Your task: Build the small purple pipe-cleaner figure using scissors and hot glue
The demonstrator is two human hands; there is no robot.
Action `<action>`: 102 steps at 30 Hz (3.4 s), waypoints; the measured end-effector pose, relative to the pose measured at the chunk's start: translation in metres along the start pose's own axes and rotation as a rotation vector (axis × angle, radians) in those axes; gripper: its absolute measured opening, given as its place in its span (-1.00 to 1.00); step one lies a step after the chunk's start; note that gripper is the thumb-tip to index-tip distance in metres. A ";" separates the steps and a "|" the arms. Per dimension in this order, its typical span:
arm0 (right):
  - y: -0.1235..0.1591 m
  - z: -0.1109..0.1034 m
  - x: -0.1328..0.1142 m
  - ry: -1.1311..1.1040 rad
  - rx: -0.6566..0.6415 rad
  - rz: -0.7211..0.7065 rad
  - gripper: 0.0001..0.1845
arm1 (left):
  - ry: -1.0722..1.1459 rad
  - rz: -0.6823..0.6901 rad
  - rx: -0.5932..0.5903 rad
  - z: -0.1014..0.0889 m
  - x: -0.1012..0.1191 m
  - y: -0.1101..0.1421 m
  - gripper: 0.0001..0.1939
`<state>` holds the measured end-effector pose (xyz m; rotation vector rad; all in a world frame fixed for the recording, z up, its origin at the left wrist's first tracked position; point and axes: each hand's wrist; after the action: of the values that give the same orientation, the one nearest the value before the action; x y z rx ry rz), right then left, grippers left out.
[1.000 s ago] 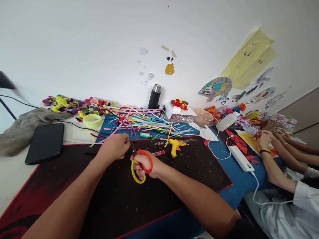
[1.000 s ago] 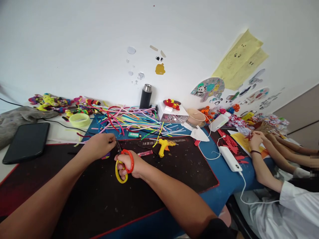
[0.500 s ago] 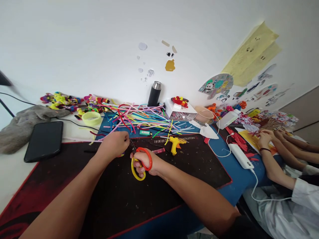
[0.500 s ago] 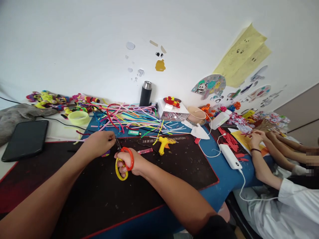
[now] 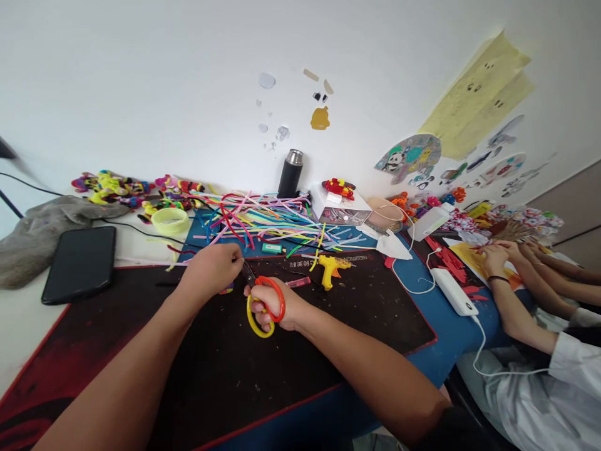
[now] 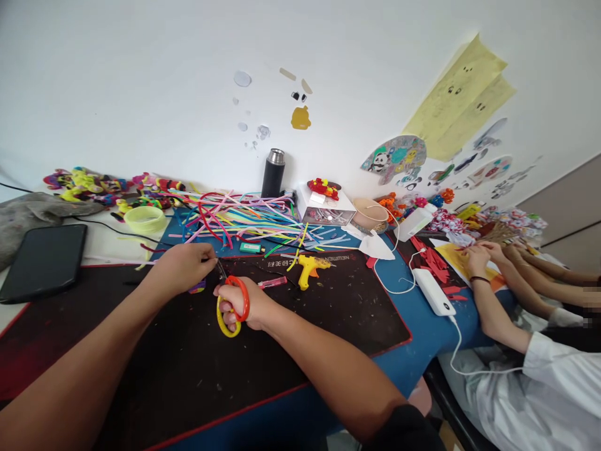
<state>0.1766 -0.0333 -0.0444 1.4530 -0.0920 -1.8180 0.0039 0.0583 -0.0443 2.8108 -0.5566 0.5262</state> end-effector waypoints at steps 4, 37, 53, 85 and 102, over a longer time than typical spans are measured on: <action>0.004 -0.005 0.000 -0.065 -0.046 -0.066 -0.68 | 0.074 -0.039 0.073 -0.011 -0.009 0.002 -0.66; 0.005 -0.025 -0.034 -0.212 -0.047 -0.557 -0.63 | -0.402 0.137 0.041 0.005 0.003 0.017 -0.72; 0.008 -0.029 -0.012 -0.226 -0.048 -0.536 -0.68 | -0.419 0.123 0.041 0.019 -0.003 0.010 -0.64; 0.010 -0.030 -0.011 -0.063 0.103 -0.537 -0.53 | 0.862 0.235 0.009 -0.009 0.043 0.028 -0.71; 0.014 -0.025 -0.013 0.044 0.119 -0.548 -0.63 | 0.920 0.239 -0.018 -0.011 0.033 0.028 -0.67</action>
<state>0.2055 -0.0248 -0.0359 1.7183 0.2491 -2.2407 0.0182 0.0259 -0.0170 2.1276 -0.6534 1.6893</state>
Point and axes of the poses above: each hand's wrist, its own y-axis away from the middle knuckle, its own z-axis out of the palm, x = y × z, and after that the axes turned 11 degrees about -x, right-handed
